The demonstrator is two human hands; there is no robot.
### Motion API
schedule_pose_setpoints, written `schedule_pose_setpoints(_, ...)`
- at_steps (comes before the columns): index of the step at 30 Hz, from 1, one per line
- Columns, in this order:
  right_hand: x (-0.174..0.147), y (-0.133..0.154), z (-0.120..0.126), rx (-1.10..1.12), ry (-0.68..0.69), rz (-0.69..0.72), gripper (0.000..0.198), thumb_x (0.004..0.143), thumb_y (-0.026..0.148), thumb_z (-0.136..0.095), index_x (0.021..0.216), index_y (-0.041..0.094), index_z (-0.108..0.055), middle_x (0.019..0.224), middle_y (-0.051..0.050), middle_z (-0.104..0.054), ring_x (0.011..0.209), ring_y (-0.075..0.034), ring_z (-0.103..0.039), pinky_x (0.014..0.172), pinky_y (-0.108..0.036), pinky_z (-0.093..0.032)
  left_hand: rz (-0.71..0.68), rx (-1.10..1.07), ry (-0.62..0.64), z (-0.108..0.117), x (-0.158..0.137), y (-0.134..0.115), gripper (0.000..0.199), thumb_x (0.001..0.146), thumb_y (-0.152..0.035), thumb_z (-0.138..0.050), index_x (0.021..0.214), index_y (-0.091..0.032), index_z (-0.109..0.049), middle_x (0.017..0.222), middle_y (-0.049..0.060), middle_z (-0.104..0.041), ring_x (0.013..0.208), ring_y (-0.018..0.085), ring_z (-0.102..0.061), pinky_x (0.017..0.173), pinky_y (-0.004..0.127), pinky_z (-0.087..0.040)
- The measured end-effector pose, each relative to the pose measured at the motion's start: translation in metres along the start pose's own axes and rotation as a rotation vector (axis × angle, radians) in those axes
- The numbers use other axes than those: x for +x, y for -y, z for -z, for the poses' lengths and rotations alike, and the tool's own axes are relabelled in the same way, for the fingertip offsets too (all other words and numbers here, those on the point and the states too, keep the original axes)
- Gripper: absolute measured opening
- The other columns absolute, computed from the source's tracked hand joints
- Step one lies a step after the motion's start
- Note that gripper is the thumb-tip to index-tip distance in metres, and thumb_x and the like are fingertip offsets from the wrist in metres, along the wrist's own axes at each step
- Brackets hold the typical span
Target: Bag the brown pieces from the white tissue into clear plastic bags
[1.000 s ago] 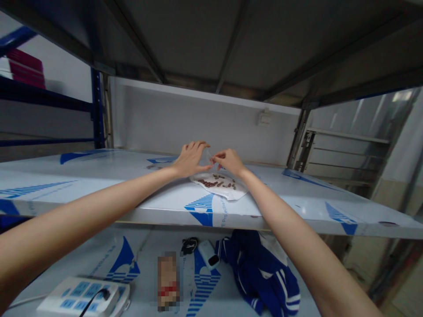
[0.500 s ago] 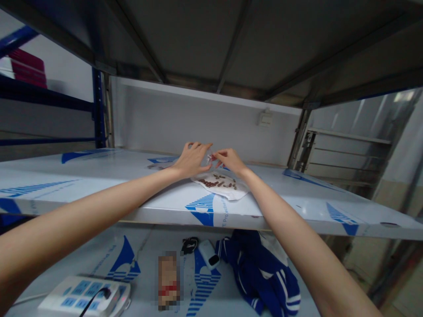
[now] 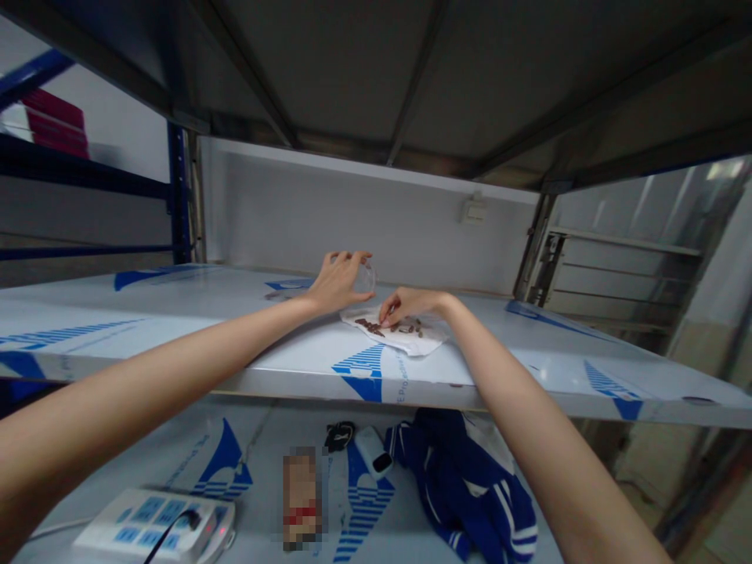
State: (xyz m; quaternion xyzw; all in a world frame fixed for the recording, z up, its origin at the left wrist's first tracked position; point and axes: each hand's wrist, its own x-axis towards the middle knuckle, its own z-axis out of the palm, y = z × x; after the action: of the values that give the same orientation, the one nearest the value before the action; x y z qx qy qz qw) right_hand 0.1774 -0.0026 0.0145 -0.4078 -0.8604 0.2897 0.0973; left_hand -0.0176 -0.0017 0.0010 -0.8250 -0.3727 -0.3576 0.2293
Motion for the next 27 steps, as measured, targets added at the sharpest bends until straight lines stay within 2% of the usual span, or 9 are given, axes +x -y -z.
schedule_pose_setpoints(2, 0.002, 0.0, -0.001, -0.006, -0.084, 0.028, 0.011, 0.062, 0.022, -0.071, 0.07, 0.016, -0.072, 0.069, -0.004, -0.068, 0.059, -0.011, -0.057, 0.057, -0.023, -0.042, -0.004, -0.019, -0.004, 0.0, 0.0, -0.001, 0.056, 0.074, -0.041, -0.062, 0.121, -0.014, -0.046, 0.122, 0.012, -0.054, 0.112, 0.028, -0.044, 0.095, 0.04, -0.024)
schedule_pose_setpoints(4, 0.002, 0.001, -0.002, -0.013, -0.222, 0.075, 0.01, 0.065, 0.024, -0.069, 0.071, 0.016, -0.072, 0.069, -0.004, -0.068, 0.059, -0.012, -0.056, 0.058, -0.024, -0.042, -0.007, -0.045, 0.01, 0.001, 0.001, -0.001, 0.05, 0.075, -0.04, -0.062, 0.117, -0.016, -0.05, 0.12, 0.01, -0.056, 0.112, 0.028, -0.044, 0.095, 0.04, -0.024)
schedule_pose_setpoints(8, -0.002, 0.011, -0.001, 0.027, -0.439, 0.177, 0.015, 0.07, 0.027, -0.066, 0.078, 0.016, -0.071, 0.073, -0.003, -0.067, 0.065, -0.012, -0.056, 0.063, -0.024, -0.042, 0.061, -0.104, -0.001, 0.003, 0.002, -0.001, 0.045, 0.078, -0.039, -0.059, 0.118, -0.02, -0.052, 0.12, 0.008, -0.057, 0.112, 0.027, -0.044, 0.093, 0.04, -0.026)
schedule_pose_setpoints(13, -0.005, 0.017, 0.001, 0.111, -0.553, 0.133, 0.021, 0.069, 0.031, -0.066, 0.081, 0.014, -0.07, 0.073, -0.003, -0.065, 0.059, -0.01, -0.051, 0.057, -0.023, -0.04, 0.118, -0.134, -0.063, 0.003, 0.003, 0.003, 0.047, 0.079, -0.041, -0.058, 0.121, -0.021, -0.051, 0.122, 0.007, -0.056, 0.114, 0.027, -0.043, 0.093, 0.04, -0.028)
schedule_pose_setpoints(18, -0.003, 0.013, 0.006, 0.195, -0.776, 0.11, 0.022, 0.07, 0.031, -0.065, 0.082, 0.013, -0.067, 0.078, -0.005, -0.066, 0.055, -0.008, -0.051, 0.053, -0.021, -0.04, 0.083, -0.125, 0.015, 0.002, 0.001, 0.001, 0.051, 0.078, -0.043, -0.06, 0.122, -0.02, -0.051, 0.122, 0.008, -0.056, 0.114, 0.027, -0.044, 0.094, 0.042, -0.027)
schedule_pose_setpoints(21, 0.0, 0.015, 0.006, 0.225, -0.821, 0.184, 0.021, 0.073, 0.031, -0.062, 0.084, 0.014, -0.066, 0.085, -0.006, -0.066, 0.055, -0.009, -0.055, 0.053, -0.022, -0.041, 0.063, -0.144, 0.037, 0.001, 0.0, -0.003, 0.051, 0.077, -0.044, -0.06, 0.121, -0.02, -0.051, 0.12, 0.007, -0.058, 0.111, 0.027, -0.046, 0.092, 0.041, -0.029)
schedule_pose_setpoints(27, 0.005, 0.022, -0.002, 0.169, -0.725, 0.253, 0.014, 0.07, 0.024, -0.062, 0.08, 0.014, -0.064, 0.082, -0.006, -0.066, 0.059, -0.011, -0.058, 0.054, -0.022, -0.042, 0.047, -0.188, -0.003, -0.004, 0.001, -0.003, 0.048, 0.077, -0.045, -0.061, 0.118, -0.021, -0.054, 0.119, 0.006, -0.058, 0.111, 0.026, -0.046, 0.091, 0.04, -0.03)
